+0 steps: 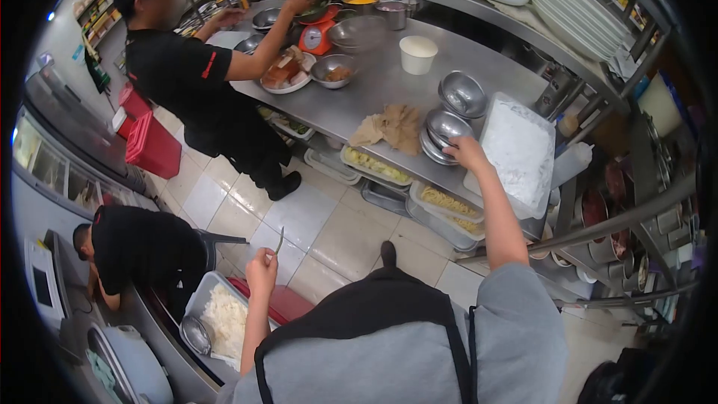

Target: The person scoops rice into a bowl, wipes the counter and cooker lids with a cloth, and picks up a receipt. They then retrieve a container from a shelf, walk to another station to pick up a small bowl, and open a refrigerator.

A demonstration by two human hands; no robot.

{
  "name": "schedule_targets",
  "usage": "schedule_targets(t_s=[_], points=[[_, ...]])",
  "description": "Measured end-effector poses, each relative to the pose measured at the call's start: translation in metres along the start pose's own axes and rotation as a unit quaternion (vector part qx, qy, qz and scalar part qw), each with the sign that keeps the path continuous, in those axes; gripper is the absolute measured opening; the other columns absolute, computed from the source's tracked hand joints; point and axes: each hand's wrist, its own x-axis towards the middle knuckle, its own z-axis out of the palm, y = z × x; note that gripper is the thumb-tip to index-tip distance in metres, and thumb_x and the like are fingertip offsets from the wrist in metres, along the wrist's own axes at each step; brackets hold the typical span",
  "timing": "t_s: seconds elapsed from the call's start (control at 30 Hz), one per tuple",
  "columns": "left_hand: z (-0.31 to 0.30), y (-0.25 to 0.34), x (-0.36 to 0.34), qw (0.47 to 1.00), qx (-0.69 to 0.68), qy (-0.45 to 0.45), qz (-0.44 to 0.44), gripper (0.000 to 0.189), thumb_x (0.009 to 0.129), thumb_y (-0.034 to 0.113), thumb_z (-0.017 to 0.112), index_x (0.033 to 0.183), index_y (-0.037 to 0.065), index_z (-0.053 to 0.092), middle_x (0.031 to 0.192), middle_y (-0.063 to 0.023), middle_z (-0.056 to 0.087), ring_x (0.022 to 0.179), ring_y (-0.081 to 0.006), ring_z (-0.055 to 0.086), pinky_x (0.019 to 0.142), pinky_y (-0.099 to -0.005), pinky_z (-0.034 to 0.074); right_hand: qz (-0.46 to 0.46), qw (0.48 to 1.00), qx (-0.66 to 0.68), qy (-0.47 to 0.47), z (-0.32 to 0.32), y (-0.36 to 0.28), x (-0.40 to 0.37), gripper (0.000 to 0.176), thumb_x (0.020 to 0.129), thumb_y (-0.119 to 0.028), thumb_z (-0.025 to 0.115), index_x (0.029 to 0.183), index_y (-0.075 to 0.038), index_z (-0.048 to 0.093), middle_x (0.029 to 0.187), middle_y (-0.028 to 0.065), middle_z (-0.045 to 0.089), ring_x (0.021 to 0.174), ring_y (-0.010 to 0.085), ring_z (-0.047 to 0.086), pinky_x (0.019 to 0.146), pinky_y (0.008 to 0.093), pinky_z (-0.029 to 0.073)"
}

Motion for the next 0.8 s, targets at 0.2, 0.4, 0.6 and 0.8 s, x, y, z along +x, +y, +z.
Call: schedule_targets(t_s=[0.2,0.4,0.6,0.8], points=[[0.029,0.047,0.059,1.0,0.005,-0.01,0.013,0.008,0.074,0.009,0.061,0.08,0.005,0.059,0.05,-0.0092,0.05,0.046,-0.0254,0.051,0.046,-0.038,0.038,-0.021,0.975,0.222,-0.01,-0.04,0.034,0.038,0.038,0.073,-0.025,0.069,0.096,0.004,0.061,0.083,0.0204,0.063,0.079,0.0265,0.061,0.07,0.033,0.045],[0.063,0.087,0.107,0.998,-0.003,-0.043,0.035,0.008,0.073,0.01,0.062,0.079,0.006,0.06,0.051,-0.0093,0.051,0.048,-0.0259,0.052,0.048,-0.0377,0.039,0.007,0.96,0.279,0.014,-0.089,0.05,0.075,0.032,0.074,-0.022,0.064,0.086,0.007,0.06,0.074,0.0101,0.061,0.067,0.0151,0.056,0.063,0.0294,0.044],[0.083,0.112,0.134,0.997,0.002,-0.074,0.021,0.008,0.073,0.011,0.062,0.079,0.005,0.06,0.052,-0.0095,0.052,0.048,-0.0255,0.052,0.048,-0.0371,0.04,0.091,0.784,0.586,0.182,-0.097,0.08,0.112,0.023,0.083,-0.024,0.058,0.079,-0.001,0.061,0.071,-0.0009,0.057,0.065,0.0092,0.051,0.061,0.0226,0.04],[0.097,0.128,0.171,0.991,0.023,-0.109,0.07,0.009,0.073,0.011,0.062,0.079,0.006,0.06,0.051,-0.0085,0.052,0.048,-0.0251,0.053,0.048,-0.0372,0.04,0.064,0.848,0.475,0.228,-0.097,0.101,0.146,0.029,0.086,-0.028,0.056,0.081,0.0,0.061,0.073,0.0002,0.058,0.07,0.0081,0.051,0.064,0.0226,0.04]])
